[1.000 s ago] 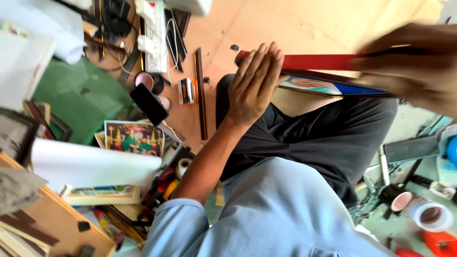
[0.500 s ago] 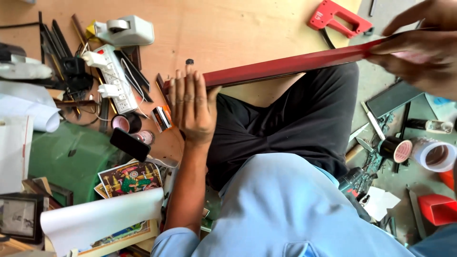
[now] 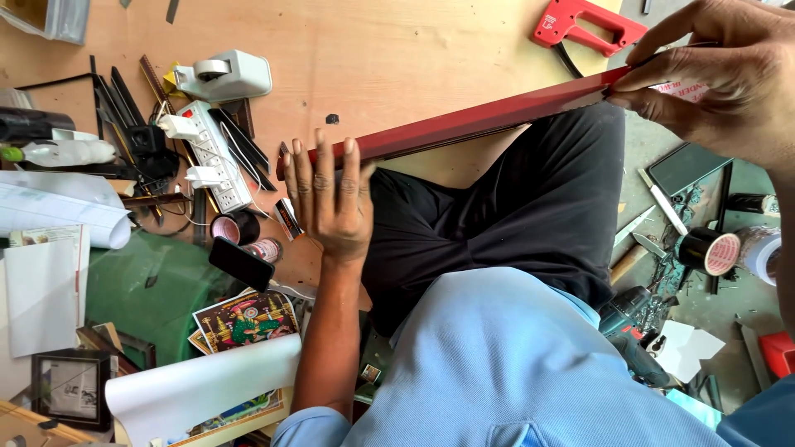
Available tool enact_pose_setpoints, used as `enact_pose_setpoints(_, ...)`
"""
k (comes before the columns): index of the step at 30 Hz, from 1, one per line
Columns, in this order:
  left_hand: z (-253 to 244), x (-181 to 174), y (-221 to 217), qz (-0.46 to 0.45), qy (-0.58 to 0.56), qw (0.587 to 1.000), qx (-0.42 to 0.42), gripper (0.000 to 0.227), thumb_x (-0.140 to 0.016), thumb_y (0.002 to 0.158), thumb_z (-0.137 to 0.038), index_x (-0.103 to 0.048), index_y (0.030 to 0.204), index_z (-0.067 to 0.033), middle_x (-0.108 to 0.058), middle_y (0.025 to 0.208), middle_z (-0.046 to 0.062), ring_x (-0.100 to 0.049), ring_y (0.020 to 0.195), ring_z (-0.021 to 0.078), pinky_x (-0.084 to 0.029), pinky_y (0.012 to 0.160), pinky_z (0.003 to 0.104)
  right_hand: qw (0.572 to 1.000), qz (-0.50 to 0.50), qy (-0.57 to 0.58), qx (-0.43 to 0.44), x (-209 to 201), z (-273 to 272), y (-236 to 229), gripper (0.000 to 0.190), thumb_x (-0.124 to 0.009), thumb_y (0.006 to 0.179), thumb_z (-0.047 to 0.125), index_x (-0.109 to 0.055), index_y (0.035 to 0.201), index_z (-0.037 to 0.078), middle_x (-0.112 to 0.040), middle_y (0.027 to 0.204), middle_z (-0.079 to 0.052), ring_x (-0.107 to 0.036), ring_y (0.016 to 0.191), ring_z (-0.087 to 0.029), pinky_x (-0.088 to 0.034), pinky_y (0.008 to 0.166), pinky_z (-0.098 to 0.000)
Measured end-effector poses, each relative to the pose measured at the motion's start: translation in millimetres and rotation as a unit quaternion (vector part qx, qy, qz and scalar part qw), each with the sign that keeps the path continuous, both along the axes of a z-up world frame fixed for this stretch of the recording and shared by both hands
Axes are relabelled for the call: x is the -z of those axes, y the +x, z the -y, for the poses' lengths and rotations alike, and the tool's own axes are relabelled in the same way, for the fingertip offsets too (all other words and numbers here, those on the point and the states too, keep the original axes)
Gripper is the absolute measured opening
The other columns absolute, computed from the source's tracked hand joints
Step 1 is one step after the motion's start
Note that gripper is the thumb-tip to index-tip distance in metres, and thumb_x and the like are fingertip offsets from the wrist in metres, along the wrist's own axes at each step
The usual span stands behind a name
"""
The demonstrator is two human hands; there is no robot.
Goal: Framing a portrait by assembling the frame and securing the backing with tape.
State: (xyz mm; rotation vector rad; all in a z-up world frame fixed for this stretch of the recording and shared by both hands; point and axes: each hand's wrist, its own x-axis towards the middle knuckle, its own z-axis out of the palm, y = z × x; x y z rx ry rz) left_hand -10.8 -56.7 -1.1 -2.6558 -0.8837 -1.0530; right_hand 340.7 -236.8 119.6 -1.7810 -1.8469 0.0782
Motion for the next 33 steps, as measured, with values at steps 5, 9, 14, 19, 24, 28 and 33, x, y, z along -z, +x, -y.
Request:
enact_pose_setpoints(5,16.3,-12.2,31.3,-0.054,-0.002,0.998,0.009,0.048,-0.064,0.109,-0.047,-0.062,0.146,-0.0161,-0.047,0.157,0.009,-0.035,0.151,0.0378,-0.029,0.125,0.064,0.995,-0.101,0.018,-0.005,45.7,14.2,16.8,0.017,-0.089,0.089,0.007,-0.078,0.102,0.004,-0.071,0.105,-0.012,-0.068,0.087,-0.016,-0.054,0.074,-0.0264)
enact_pose_setpoints(9,39.5,-9.9,88.3,-0.052,-0.009,0.994,0.092,0.058,-0.056,0.113,-0.045,-0.049,0.158,-0.0095,-0.038,0.164,0.015,-0.031,0.152,0.0389,-0.024,0.126,0.061,0.964,-0.266,0.017,0.009,91.7,10.3,31.4,0.016,-0.085,0.096,0.009,-0.072,0.105,0.005,-0.07,0.103,-0.01,-0.07,0.084,-0.012,-0.056,0.076,-0.0221)
enact_pose_setpoints(14,78.4,-0.6,163.1,-0.07,-0.05,0.987,0.136,0.05,-0.056,0.121,-0.035,-0.041,0.163,-0.0131,-0.032,0.17,0.01,-0.03,0.16,0.0385,-0.021,0.137,0.054,0.952,-0.292,0.06,0.066,118.6,17.4,29.9,0.018,-0.085,0.104,0.008,-0.067,0.103,0.002,-0.065,0.104,-0.01,-0.066,0.09,-0.013,-0.054,0.081,-0.0231)
enact_pose_setpoints(19,88.5,-13.9,183.5,-0.12,-0.02,0.981,0.151,0.051,-0.049,0.124,-0.031,-0.036,0.168,-0.0109,-0.03,0.173,0.01,-0.03,0.162,0.0373,-0.019,0.137,0.051,0.973,-0.192,0.103,0.07,103.2,13.7,21.4,0.021,-0.089,0.101,0.007,-0.069,0.105,0.001,-0.063,0.11,-0.013,-0.059,0.098,-0.019,-0.051,0.084,-0.0279)
enact_pose_setpoints(24,96.7,0.2,189.0,-0.1,-0.02,0.986,0.129,0.053,-0.048,0.123,-0.036,-0.033,0.169,-0.0129,-0.028,0.174,0.012,-0.03,0.162,0.0397,-0.016,0.136,0.053,0.977,-0.175,0.094,0.083,113.5,13.6,23.1,0.049,-0.094,0.095,0.022,-0.054,0.116,0.003,-0.057,0.131,-0.012,-0.059,0.112,-0.018,-0.05,0.094,-0.0277)
enact_pose_setpoints(28,97.3,-9.5,186.7,-0.096,-0.024,0.989,0.114,0.053,-0.049,0.123,-0.036,-0.033,0.169,-0.0157,-0.029,0.174,0.014,-0.029,0.162,0.0418,-0.017,0.136,0.055,0.972,-0.175,0.115,0.104,121.0,12.0,17.3,0.059,-0.093,0.098,0.036,-0.051,0.124,0.003,-0.054,0.136,-0.014,-0.057,0.119,-0.017,-0.052,0.097,-0.0275)
enact_pose_setpoints(33,97.0,-20.1,188.9,-0.103,-0.035,0.988,0.113,0.052,-0.05,0.119,-0.034,-0.031,0.167,-0.021,-0.031,0.171,0.019,-0.031,0.161,0.0439,-0.017,0.136,0.057,0.956,0.036,0.172,0.234,138.8,20.5,6.2,0.065,-0.077,0.104,0.05,-0.054,0.143,0.003,-0.055,0.142,-0.016,-0.052,0.132,-0.026,-0.048,0.111,-0.0402)
